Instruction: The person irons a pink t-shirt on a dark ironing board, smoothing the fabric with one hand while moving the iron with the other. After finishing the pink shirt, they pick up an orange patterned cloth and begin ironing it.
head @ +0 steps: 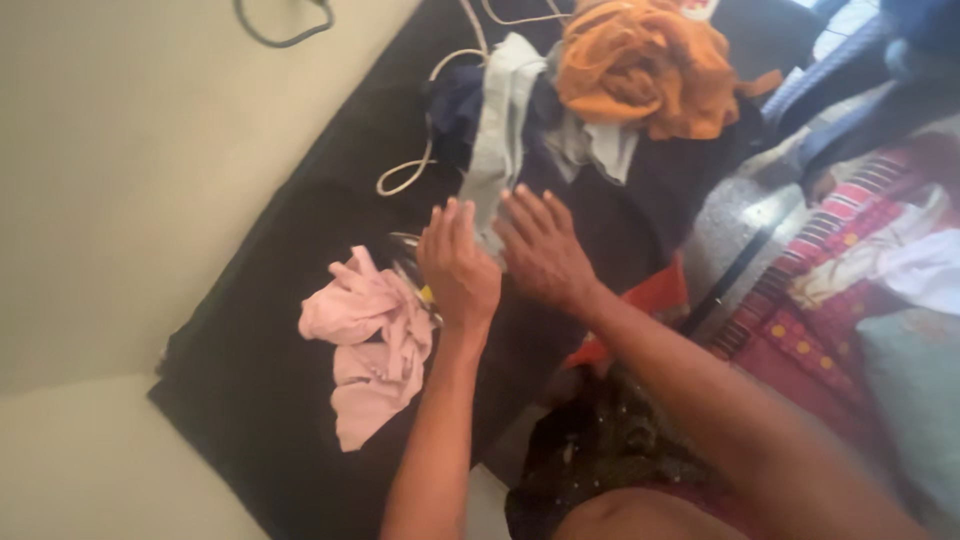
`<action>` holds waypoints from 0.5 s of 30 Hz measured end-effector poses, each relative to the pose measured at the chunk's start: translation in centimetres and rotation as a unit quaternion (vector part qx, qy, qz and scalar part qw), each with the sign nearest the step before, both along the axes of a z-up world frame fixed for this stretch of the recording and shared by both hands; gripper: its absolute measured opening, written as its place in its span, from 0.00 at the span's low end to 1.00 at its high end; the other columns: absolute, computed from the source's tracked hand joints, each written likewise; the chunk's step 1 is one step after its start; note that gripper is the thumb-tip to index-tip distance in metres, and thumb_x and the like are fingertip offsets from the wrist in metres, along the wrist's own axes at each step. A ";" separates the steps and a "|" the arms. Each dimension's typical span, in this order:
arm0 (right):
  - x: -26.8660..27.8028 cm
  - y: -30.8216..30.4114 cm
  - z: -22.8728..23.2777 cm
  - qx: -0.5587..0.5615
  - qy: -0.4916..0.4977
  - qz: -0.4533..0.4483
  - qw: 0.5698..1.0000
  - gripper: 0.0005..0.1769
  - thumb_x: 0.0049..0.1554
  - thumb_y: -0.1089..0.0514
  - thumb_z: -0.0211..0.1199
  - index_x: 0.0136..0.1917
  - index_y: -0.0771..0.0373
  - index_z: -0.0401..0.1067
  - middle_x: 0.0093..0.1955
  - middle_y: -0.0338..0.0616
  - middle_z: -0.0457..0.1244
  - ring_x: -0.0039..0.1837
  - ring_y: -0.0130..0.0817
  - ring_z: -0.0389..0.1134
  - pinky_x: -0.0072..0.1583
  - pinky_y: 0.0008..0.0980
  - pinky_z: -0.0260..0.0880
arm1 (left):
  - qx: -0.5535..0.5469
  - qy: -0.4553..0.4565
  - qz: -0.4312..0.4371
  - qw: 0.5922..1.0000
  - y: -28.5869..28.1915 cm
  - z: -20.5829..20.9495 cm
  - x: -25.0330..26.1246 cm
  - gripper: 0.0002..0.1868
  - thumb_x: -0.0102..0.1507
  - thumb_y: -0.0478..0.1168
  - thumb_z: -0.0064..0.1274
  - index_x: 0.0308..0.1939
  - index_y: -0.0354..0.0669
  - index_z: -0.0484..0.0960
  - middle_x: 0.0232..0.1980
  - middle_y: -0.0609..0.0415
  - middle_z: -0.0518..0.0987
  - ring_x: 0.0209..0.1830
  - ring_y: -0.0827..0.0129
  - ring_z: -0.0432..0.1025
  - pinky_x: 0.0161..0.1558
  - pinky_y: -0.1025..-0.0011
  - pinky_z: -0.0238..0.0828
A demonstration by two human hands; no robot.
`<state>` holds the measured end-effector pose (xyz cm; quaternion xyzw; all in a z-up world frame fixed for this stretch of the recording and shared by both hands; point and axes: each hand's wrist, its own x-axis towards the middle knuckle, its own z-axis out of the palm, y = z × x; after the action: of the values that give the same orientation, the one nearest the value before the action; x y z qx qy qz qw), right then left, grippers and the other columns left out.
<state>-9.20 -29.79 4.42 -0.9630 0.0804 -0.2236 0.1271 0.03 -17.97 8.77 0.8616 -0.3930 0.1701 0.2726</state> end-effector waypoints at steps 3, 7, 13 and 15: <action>-0.3 -3.1 1.1 0.011 -0.019 -0.057 0.998 0.31 0.56 0.53 0.64 0.71 0.61 0.67 0.79 0.55 0.53 0.82 0.52 0.48 0.78 0.57 0.45 | -0.013 0.016 -0.069 0.997 -3.2 0.4 0.3 0.23 0.63 0.30 0.45 0.63 0.36 0.77 0.65 0.40 0.77 0.69 0.43 0.69 0.69 0.51 0.62; -0.7 -6.9 2.7 0.013 -0.029 -0.108 0.994 0.33 0.56 0.53 0.65 0.72 0.63 0.65 0.79 0.57 0.52 0.82 0.53 0.47 0.77 0.58 0.45 | 0.002 0.033 -0.112 0.993 -7.8 0.2 1.1 0.22 0.65 0.31 0.45 0.64 0.36 0.76 0.66 0.38 0.76 0.70 0.43 0.68 0.72 0.52 0.62; -0.4 -11.2 3.1 -0.039 -0.080 -0.155 0.984 0.32 0.64 0.53 0.64 0.77 0.66 0.61 0.82 0.59 0.49 0.84 0.54 0.46 0.80 0.57 0.44 | 0.001 0.059 -0.175 0.983 -14.1 0.4 2.1 0.35 0.63 0.32 0.49 0.75 0.34 0.61 0.74 0.29 0.65 0.75 0.35 0.61 0.74 0.52 0.58; -0.1 -12.7 3.0 -0.047 -0.090 -0.170 0.980 0.34 0.66 0.52 0.64 0.79 0.66 0.58 0.83 0.59 0.48 0.85 0.54 0.46 0.81 0.57 0.44 | -0.010 0.056 -0.188 0.980 -16.1 0.7 2.4 0.42 0.62 0.30 0.51 0.79 0.32 0.52 0.77 0.25 0.59 0.77 0.31 0.57 0.76 0.52 0.57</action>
<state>-9.25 -42.50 7.45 -0.9161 0.2210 -0.3310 0.0482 2.43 -34.12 9.51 0.7774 -0.5309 0.0713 0.3297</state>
